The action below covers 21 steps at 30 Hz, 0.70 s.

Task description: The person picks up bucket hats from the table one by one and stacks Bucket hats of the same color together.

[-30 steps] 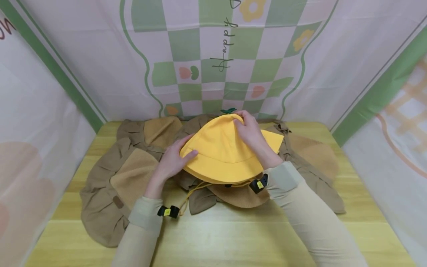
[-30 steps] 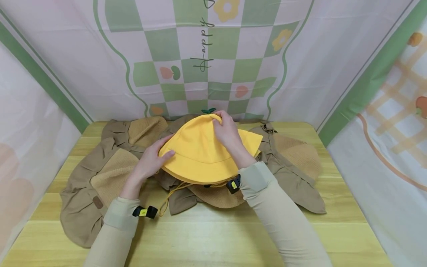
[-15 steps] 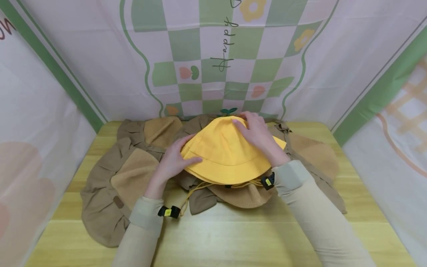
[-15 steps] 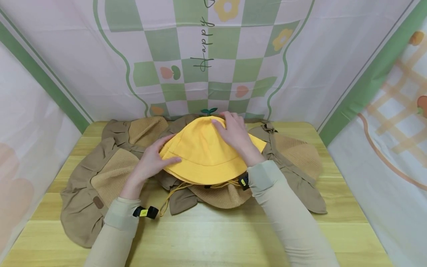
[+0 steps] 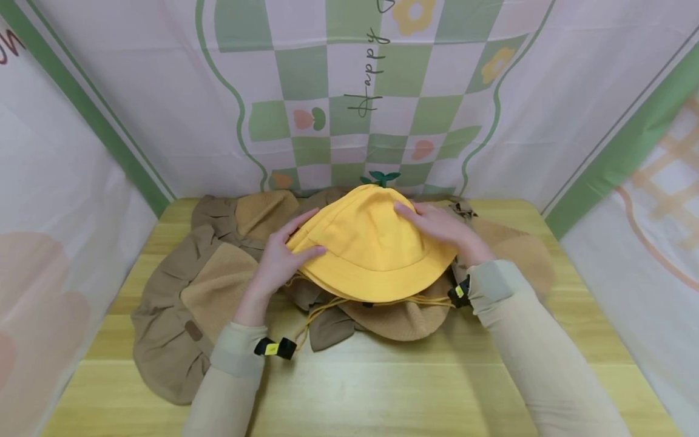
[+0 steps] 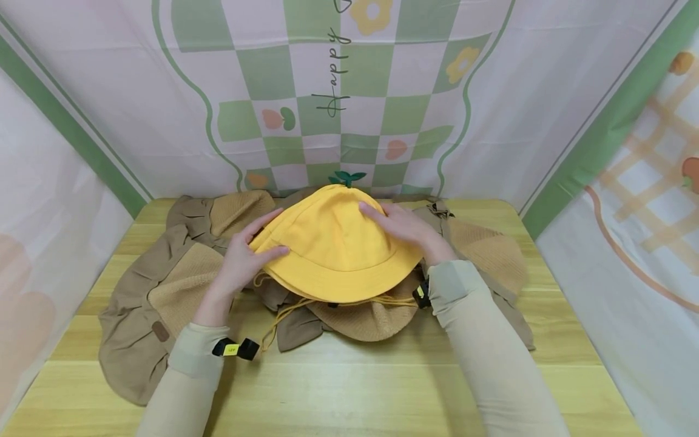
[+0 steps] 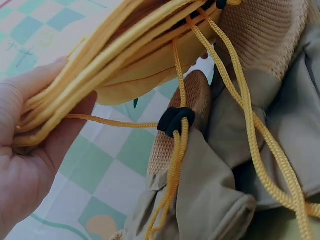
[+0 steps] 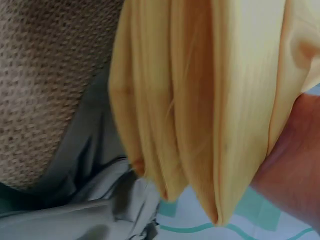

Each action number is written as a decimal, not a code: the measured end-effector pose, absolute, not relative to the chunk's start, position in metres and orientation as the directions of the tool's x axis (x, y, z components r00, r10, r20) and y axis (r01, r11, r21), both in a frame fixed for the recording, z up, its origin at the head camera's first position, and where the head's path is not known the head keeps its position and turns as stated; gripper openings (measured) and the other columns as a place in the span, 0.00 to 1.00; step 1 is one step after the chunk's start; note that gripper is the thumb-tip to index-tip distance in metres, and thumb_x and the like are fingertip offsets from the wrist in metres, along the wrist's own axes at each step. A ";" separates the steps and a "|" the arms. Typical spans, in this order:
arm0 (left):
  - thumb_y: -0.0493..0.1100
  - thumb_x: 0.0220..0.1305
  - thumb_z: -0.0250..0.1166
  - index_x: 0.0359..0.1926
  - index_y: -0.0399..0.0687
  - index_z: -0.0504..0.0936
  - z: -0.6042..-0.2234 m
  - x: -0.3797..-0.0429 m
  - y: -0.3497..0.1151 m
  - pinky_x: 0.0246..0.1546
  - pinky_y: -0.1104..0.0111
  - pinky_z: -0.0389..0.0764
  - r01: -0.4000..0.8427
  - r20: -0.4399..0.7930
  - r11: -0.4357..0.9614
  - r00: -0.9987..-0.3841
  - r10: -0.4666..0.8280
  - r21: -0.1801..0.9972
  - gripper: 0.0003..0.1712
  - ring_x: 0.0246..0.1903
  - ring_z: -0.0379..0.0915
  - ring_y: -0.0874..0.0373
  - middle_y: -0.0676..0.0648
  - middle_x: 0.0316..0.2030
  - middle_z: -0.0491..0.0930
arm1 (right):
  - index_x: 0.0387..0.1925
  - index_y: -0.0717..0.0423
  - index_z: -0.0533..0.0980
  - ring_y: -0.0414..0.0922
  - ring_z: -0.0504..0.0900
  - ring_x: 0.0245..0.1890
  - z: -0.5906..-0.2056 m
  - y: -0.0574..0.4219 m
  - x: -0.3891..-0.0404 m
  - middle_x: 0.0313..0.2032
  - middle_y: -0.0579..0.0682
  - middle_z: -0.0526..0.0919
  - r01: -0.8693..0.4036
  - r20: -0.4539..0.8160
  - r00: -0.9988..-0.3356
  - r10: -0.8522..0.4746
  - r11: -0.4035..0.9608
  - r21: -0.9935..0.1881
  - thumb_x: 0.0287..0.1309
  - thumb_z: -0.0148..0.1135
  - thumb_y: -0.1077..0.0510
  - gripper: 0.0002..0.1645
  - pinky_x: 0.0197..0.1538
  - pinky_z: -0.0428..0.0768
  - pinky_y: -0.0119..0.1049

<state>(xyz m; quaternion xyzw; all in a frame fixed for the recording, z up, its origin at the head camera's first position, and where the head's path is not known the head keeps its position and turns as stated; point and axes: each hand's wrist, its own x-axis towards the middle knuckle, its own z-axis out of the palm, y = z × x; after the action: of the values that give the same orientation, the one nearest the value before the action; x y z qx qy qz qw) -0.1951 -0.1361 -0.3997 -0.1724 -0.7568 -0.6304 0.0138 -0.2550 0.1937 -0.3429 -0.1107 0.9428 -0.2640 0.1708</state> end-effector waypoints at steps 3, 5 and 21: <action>0.43 0.60 0.74 0.71 0.60 0.70 -0.397 -0.194 -0.135 0.49 0.69 0.83 0.275 0.247 0.092 -0.939 0.240 0.957 0.39 0.52 0.81 0.53 0.48 0.64 0.76 | 0.76 0.50 0.58 0.60 0.66 0.71 -0.347 0.196 -0.256 0.71 0.61 0.68 -0.119 -0.258 -0.910 -0.325 0.800 -0.589 0.68 0.31 0.22 0.50 0.72 0.64 0.57; 0.43 0.60 0.73 0.70 0.60 0.71 -0.396 -0.193 -0.134 0.49 0.71 0.82 0.277 0.254 0.076 -0.940 0.229 0.958 0.38 0.53 0.80 0.55 0.48 0.65 0.76 | 0.75 0.52 0.60 0.59 0.69 0.69 -0.349 0.197 -0.257 0.68 0.62 0.71 -0.126 -0.251 -0.904 -0.345 0.777 -0.617 0.70 0.33 0.25 0.48 0.71 0.65 0.56; 0.32 0.59 0.71 0.70 0.48 0.70 -0.393 -0.195 -0.138 0.43 0.71 0.85 0.195 0.214 -0.191 -0.973 0.087 0.962 0.38 0.44 0.82 0.59 0.48 0.52 0.77 | 0.67 0.53 0.68 0.41 0.86 0.36 -0.335 0.203 -0.251 0.44 0.54 0.86 -0.047 -0.299 -0.871 -0.389 0.673 -0.738 0.69 0.52 0.33 0.38 0.47 0.81 0.32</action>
<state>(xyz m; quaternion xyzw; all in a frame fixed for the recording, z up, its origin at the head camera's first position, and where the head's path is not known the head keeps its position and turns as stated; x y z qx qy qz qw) -0.1952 -0.1378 -0.3928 -0.1110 -0.6351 -0.7636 0.0354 -0.2515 0.2029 -0.3352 -0.1231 0.8873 -0.3851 0.2221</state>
